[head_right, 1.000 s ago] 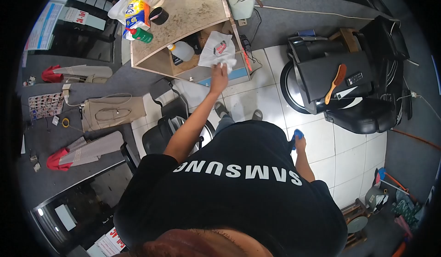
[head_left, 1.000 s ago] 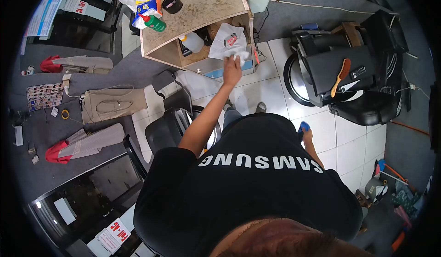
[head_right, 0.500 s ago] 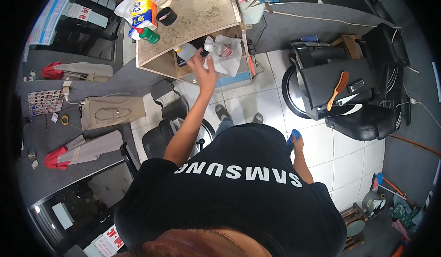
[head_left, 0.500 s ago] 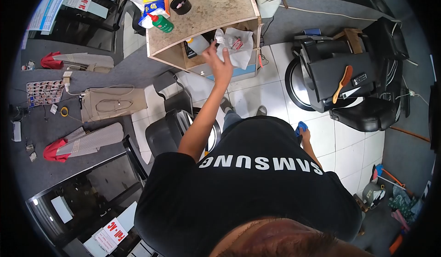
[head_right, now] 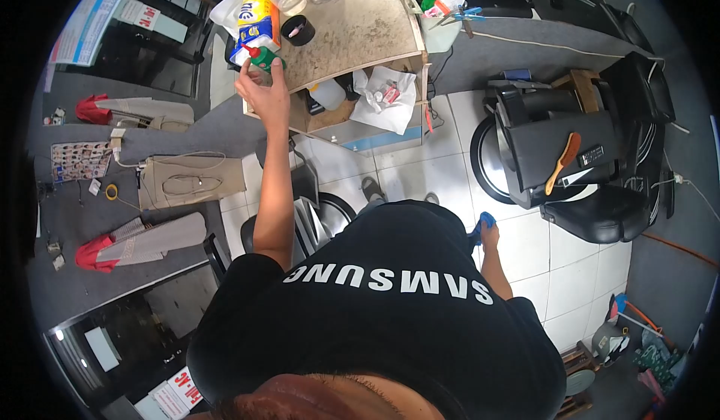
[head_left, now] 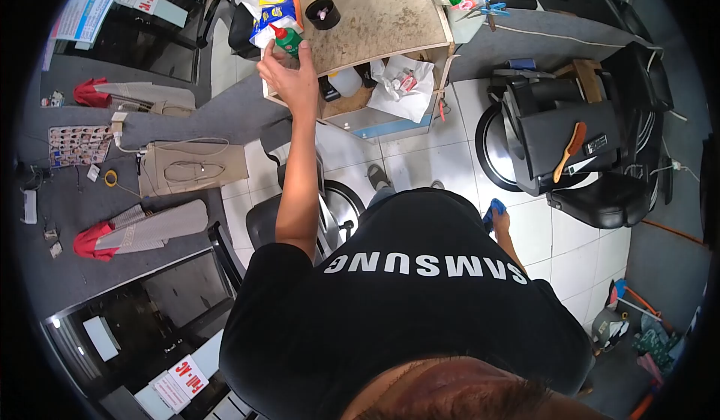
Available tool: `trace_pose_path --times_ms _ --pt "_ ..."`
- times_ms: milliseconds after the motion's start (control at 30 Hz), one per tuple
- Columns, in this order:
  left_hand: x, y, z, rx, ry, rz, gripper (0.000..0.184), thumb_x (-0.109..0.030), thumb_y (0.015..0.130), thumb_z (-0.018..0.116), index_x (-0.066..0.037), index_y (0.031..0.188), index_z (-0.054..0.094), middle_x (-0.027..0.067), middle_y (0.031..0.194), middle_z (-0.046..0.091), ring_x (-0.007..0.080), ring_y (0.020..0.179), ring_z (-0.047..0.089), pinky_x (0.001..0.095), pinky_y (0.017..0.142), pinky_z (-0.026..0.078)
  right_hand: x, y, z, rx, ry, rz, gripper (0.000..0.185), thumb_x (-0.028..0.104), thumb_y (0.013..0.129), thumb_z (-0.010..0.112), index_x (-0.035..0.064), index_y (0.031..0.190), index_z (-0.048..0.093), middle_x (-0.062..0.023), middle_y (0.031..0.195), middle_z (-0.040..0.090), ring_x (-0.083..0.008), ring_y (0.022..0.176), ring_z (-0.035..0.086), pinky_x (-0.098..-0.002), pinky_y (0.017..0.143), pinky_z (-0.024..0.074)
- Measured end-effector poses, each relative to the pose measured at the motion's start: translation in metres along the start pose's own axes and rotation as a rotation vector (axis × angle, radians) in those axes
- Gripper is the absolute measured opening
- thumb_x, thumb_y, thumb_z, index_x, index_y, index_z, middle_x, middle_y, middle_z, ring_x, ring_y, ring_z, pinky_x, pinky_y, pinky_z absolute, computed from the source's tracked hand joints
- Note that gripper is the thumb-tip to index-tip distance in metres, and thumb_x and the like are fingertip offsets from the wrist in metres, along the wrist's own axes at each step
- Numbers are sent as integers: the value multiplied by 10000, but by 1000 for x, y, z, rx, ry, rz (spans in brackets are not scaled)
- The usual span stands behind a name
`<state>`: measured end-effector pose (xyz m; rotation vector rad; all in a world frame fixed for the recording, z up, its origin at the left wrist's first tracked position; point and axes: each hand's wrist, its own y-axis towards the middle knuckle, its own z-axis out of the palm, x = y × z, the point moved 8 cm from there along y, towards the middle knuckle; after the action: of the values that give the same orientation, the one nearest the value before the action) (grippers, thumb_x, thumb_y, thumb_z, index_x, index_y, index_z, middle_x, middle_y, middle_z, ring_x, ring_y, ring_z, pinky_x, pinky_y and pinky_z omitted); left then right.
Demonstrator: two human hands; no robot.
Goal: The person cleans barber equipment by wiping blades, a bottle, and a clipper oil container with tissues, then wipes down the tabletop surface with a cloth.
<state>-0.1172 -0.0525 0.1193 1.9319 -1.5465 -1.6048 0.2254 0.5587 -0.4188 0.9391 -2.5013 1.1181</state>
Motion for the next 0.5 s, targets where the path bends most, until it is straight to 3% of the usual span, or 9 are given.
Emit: trace_pose_path --times_ms 167,233,367,400,500 --pt "14 12 12 112 37 -41 612 -397 858 834 51 1228 638 87 850 550 286 864 527 440 848 433 41 9 7 -68 38 3 691 477 969 652 -74 1381 582 -308 1314 652 -436 1227 642 -459 1045 504" --pt "15 17 14 147 54 -39 588 -396 869 824 63 1189 648 94 844 552 286 844 526 430 826 439 50 10 11 -119 -40 -24 684 469 954 685 -64 1373 594 -291 1287 672 -418 1161 683 -463 975 545" --pt "-9 14 -2 189 -23 -28 564 -359 864 837 62 1190 651 96 845 556 262 846 528 406 804 448 40 -10 16 -96 -9 27 675 464 953 686 -56 1373 598 -288 1253 689 -417 1142 693 -459 961 554" --pt "-24 12 -4 202 -58 -24 560 -350 861 841 59 1194 652 95 843 557 255 847 529 398 799 451 32 -17 19 -5 35 118 677 434 965 660 -68 1407 556 -302 1375 619 -431 1293 604 -453 1089 484" --pt "-72 -6 17 336 -282 51 544 -329 846 857 39 1196 663 97 868 586 240 841 553 390 765 466 -3 -26 28 -26 -38 188 707 430 963 662 -92 1423 536 -294 1384 619 -406 1300 608 -430 1091 490"
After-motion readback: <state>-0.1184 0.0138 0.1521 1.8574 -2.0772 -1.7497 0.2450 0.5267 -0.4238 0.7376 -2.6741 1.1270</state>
